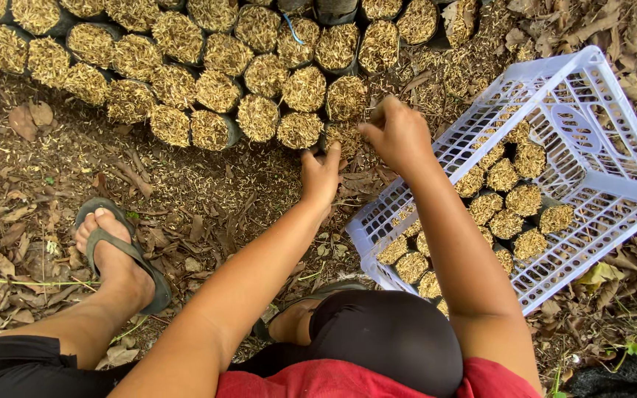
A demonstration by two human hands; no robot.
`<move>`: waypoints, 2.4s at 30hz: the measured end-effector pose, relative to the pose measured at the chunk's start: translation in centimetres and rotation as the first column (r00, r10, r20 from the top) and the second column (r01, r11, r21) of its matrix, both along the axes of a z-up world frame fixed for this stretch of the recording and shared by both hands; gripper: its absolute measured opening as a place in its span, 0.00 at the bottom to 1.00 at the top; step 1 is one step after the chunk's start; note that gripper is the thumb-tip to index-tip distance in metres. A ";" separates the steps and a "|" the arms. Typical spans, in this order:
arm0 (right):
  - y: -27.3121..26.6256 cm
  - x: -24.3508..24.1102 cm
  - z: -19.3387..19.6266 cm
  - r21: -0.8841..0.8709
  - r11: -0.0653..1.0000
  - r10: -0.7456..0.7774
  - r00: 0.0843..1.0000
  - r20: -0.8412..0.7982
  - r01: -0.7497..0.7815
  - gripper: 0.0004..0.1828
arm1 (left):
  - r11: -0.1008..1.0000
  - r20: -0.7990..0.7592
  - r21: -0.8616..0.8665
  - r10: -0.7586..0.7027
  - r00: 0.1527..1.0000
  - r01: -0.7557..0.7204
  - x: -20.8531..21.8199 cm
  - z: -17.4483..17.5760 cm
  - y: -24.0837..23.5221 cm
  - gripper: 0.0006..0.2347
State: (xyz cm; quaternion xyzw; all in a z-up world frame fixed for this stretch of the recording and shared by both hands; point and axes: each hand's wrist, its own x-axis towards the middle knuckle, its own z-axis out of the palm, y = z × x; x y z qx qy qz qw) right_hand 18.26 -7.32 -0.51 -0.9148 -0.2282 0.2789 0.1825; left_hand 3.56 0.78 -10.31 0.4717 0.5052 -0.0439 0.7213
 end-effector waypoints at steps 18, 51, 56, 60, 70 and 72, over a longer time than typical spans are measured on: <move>1.5 -0.9 -2.0 0.231 0.908 0.192 0.835 0.515 -0.351 0.13 | 0.990 -0.041 -0.128 0.053 0.998 -0.058 1.1 0.3 1.7 0.21; -29.3 -0.2 -4.7 -0.159 0.923 -0.108 0.634 0.766 0.349 0.04 | 0.868 -0.054 -0.048 -0.496 0.867 0.494 -3.1 6.9 2.6 0.17; -29.9 -0.8 -1.6 -0.081 0.906 -0.213 0.613 0.761 0.415 0.05 | 0.868 -0.030 -0.049 -0.496 0.868 0.494 -3.4 6.5 2.6 0.16; -29.6 -1.7 2.8 -0.087 0.937 -0.120 0.546 0.829 0.337 0.07 | 0.836 -0.003 0.002 -0.548 0.836 0.548 -3.5 6.5 2.3 0.16; -18.5 -2.4 10.5 -0.012 1.000 0.009 0.605 0.796 0.001 0.05 | 0.618 0.048 0.395 -0.753 0.657 0.679 -1.8 6.6 2.0 0.14; -14.0 -1.6 8.7 -0.001 0.993 0.073 0.600 0.797 -0.120 0.03 | 0.653 0.102 0.385 -0.732 0.673 0.652 -1.9 6.3 1.8 0.14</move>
